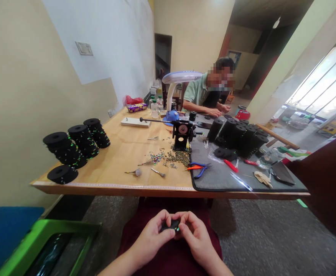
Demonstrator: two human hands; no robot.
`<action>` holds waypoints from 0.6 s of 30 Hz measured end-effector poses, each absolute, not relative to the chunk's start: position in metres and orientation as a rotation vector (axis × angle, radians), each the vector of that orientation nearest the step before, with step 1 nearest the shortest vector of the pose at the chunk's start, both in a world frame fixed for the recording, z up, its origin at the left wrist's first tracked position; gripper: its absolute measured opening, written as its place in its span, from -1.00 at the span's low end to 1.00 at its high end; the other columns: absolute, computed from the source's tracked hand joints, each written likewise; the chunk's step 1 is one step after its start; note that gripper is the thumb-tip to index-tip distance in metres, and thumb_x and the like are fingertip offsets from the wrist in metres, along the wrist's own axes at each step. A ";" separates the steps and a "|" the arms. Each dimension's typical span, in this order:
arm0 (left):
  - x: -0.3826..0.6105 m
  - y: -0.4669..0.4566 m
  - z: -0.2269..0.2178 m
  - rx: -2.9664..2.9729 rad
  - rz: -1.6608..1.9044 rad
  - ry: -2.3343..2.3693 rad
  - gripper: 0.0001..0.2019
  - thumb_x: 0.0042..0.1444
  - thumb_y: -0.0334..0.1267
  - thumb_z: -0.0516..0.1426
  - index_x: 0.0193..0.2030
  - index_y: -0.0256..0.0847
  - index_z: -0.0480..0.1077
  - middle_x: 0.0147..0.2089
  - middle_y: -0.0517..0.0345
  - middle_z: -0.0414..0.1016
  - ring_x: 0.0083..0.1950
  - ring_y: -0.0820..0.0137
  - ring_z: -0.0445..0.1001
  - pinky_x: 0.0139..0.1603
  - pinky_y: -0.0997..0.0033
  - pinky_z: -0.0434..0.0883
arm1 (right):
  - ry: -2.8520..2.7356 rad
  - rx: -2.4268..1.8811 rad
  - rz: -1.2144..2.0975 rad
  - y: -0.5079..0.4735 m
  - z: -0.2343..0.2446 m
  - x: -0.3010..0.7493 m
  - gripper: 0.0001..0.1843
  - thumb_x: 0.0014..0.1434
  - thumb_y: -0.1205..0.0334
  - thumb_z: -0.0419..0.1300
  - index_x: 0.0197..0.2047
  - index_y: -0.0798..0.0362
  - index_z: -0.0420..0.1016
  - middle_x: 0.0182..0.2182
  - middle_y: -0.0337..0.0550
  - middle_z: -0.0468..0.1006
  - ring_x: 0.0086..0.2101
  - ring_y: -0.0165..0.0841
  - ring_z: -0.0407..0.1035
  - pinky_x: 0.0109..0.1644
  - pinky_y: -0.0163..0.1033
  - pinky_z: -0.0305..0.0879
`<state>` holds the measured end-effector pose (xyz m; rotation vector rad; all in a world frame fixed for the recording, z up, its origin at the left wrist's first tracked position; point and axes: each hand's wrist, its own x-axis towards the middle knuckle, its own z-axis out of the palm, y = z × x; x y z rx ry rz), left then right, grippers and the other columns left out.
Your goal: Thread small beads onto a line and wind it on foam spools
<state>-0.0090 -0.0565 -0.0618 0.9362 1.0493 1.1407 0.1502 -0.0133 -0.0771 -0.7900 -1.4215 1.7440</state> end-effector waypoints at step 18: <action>-0.006 -0.053 -0.065 0.912 1.221 1.095 -0.81 -0.09 -0.38 0.10 -0.47 -0.14 0.09 -0.41 0.28 0.23 -0.31 0.42 0.19 -0.27 0.45 0.23 | -1.813 -0.766 1.359 -0.014 -0.078 0.146 -0.84 0.23 0.21 0.09 -0.39 0.04 0.29 -0.27 -0.05 0.51 -0.28 -0.31 0.40 -0.21 -0.27 0.35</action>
